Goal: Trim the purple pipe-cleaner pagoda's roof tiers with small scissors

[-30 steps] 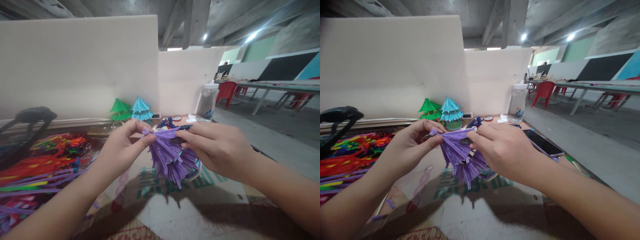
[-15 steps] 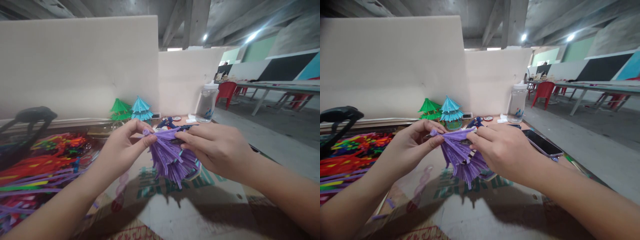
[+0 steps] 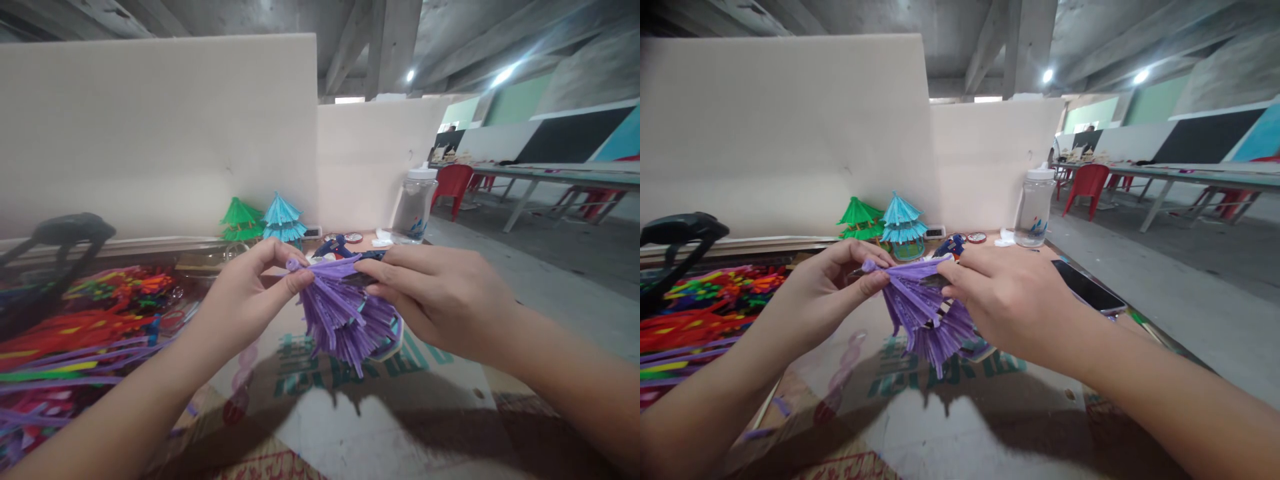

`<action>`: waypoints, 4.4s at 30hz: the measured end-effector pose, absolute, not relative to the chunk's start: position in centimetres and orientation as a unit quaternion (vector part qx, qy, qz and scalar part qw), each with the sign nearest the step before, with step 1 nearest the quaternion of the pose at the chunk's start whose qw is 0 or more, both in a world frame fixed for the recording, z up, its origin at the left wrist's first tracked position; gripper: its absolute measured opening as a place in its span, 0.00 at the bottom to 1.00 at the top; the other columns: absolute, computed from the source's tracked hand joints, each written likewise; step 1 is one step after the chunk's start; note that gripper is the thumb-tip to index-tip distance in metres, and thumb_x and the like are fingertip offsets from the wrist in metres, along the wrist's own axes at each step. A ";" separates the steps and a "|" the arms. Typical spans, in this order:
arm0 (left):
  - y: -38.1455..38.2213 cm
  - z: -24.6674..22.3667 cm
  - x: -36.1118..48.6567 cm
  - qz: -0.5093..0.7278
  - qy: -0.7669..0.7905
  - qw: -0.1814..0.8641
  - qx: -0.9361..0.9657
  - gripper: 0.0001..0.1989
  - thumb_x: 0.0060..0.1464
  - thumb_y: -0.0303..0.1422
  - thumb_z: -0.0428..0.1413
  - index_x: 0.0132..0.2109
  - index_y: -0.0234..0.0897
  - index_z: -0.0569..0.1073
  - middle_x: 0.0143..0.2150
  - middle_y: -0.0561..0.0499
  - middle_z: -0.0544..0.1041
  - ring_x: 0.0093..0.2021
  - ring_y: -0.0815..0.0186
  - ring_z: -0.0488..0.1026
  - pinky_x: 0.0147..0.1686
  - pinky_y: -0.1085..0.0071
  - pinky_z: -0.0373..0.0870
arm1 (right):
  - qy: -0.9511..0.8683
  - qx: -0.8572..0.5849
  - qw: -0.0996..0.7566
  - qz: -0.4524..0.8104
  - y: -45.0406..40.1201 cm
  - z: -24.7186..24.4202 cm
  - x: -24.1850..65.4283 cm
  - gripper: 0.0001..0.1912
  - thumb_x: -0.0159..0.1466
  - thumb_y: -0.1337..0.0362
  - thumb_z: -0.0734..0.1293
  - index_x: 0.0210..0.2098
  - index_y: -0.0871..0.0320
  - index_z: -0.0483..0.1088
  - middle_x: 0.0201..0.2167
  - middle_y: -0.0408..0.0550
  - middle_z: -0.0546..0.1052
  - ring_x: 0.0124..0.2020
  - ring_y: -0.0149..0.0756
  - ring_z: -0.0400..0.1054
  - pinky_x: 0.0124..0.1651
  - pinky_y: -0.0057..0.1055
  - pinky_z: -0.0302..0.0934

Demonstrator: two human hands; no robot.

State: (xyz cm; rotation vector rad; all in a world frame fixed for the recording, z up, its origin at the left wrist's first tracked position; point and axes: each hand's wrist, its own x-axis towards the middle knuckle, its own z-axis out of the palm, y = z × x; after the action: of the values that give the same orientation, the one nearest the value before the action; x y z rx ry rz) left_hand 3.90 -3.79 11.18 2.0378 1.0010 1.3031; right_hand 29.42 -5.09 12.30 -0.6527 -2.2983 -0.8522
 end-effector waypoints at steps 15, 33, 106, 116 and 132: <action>-4.0 11.4 4.1 0.478 0.364 0.250 0.759 0.08 0.59 0.38 0.60 0.36 0.39 0.72 0.39 0.51 0.76 0.42 0.65 0.75 0.40 0.71 0.75 | -0.871 -0.224 0.303 -0.316 -4.9 12.0 29.2 0.12 0.71 0.66 0.60 0.47 0.62 0.75 0.34 0.49 0.80 0.33 0.35 0.71 0.34 0.33 0.60; -3.9 11.2 3.9 0.474 0.361 0.260 0.760 0.09 0.60 0.38 0.60 0.36 0.39 0.71 0.39 0.51 0.75 0.42 0.65 0.75 0.39 0.70 0.75 | -0.877 -0.239 0.287 -0.302 -4.9 12.3 29.6 0.13 0.71 0.66 0.60 0.47 0.62 0.75 0.32 0.49 0.78 0.32 0.35 0.71 0.31 0.32 0.58; -3.5 11.4 3.3 0.469 0.379 0.233 0.763 0.10 0.59 0.41 0.60 0.36 0.39 0.72 0.40 0.52 0.76 0.41 0.66 0.75 0.38 0.71 0.72 | -0.855 -0.238 0.303 -0.347 -5.6 13.3 29.8 0.13 0.71 0.64 0.61 0.46 0.63 0.75 0.35 0.50 0.81 0.33 0.37 0.74 0.33 0.33 0.62; -3.1 11.6 2.9 0.472 0.389 0.255 0.749 0.09 0.58 0.39 0.61 0.41 0.40 0.72 0.38 0.53 0.75 0.36 0.68 0.74 0.34 0.73 0.71 | -0.855 -0.255 0.281 -0.353 -4.9 12.6 29.8 0.13 0.71 0.65 0.61 0.47 0.62 0.75 0.37 0.51 0.81 0.34 0.38 0.74 0.32 0.33 0.62; -3.2 11.5 2.9 0.482 0.396 0.234 0.745 0.10 0.57 0.42 0.62 0.38 0.40 0.77 0.36 0.52 0.80 0.35 0.66 0.76 0.36 0.71 0.71 | -0.856 -0.263 0.275 -0.350 -5.4 12.7 29.8 0.13 0.72 0.65 0.60 0.45 0.62 0.76 0.37 0.51 0.80 0.33 0.37 0.73 0.32 0.32 0.61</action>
State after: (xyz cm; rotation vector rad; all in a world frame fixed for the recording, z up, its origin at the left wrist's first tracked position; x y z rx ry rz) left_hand 2.93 -3.22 11.53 2.0467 1.0887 1.3241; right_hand 29.77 -5.36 12.69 -0.7062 -2.3020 -0.9415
